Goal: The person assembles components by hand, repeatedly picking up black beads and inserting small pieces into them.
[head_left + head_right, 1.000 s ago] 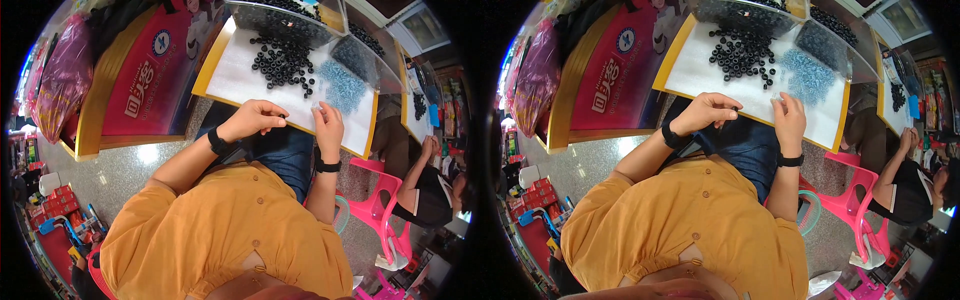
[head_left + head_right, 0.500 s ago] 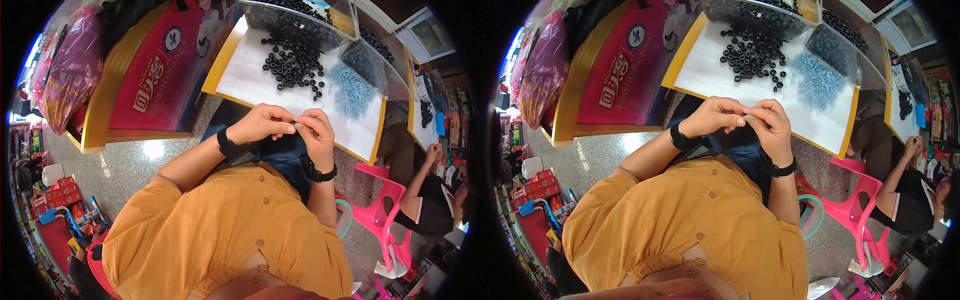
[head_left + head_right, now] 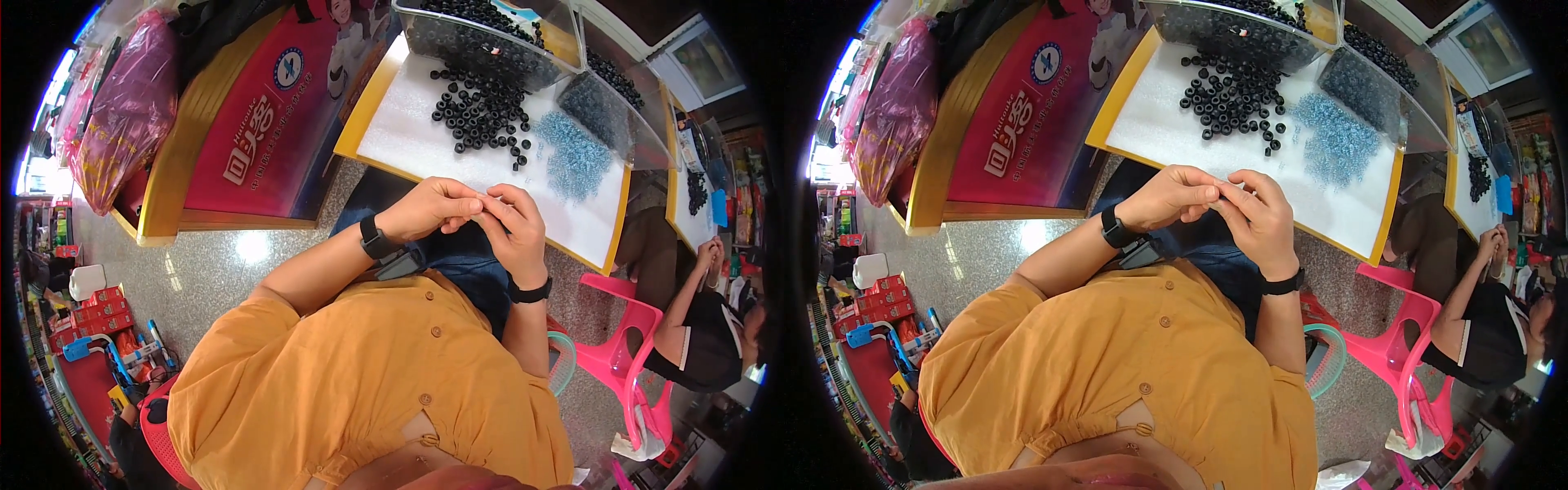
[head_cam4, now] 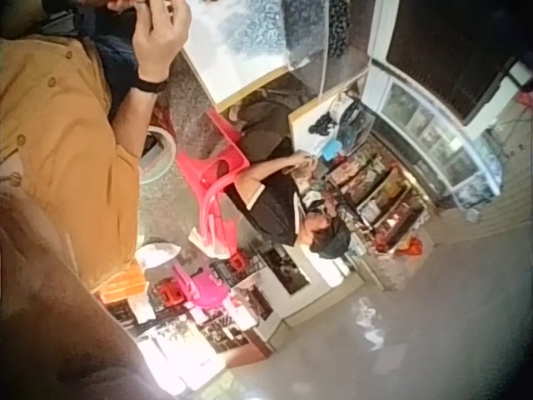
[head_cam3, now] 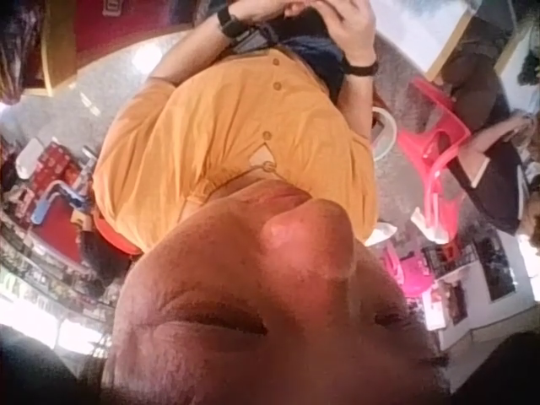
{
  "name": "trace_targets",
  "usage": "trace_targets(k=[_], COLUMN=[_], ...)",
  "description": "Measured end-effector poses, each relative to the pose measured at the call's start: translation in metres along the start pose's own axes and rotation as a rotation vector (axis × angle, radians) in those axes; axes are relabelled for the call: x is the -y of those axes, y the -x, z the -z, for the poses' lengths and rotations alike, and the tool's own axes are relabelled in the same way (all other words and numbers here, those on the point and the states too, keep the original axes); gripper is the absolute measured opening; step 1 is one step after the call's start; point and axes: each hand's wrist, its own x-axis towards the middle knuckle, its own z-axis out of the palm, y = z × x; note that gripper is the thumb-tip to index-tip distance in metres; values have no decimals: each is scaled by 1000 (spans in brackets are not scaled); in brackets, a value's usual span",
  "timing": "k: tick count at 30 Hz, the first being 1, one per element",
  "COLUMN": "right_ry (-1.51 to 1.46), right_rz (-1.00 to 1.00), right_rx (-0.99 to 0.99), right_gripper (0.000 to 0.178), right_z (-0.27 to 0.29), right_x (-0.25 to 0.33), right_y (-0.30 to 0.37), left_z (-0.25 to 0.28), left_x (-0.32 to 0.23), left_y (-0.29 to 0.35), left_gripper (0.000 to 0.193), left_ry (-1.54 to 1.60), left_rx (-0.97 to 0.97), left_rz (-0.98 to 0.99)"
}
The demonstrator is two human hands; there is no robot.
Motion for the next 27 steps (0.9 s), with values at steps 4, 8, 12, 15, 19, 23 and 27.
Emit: trace_targets(k=[4,8,12,15,19,23,27], right_ry=[-15,-30,-8,-19,193,400,465], right_rz=[33,-10,28,-289,-231,-233,-112], right_rx=[-26,-9,63,120,30,107,170], right_gripper=[20,21,24,22,14,12,11], right_z=[-4,-7,-7,9,37,43,25], right_x=[0,1,-8,-4,-44,-72,-100], right_y=[-4,-4,-12,-26,-60,-105,-134], left_z=[8,12,18,18,27,32,30], left_x=[-3,-8,-8,-16,-12,-10,-12], left_y=[-1,-3,-6,-5,-10,-14,-12], left_gripper=[25,24,25,27,25,25,24], left_ry=[-23,-3,-84,-303,-386,-398,-439], left_rx=[42,61,-5,-82,-164,-202,-190], left_rz=[31,68,33,-14,-117,-172,-152])
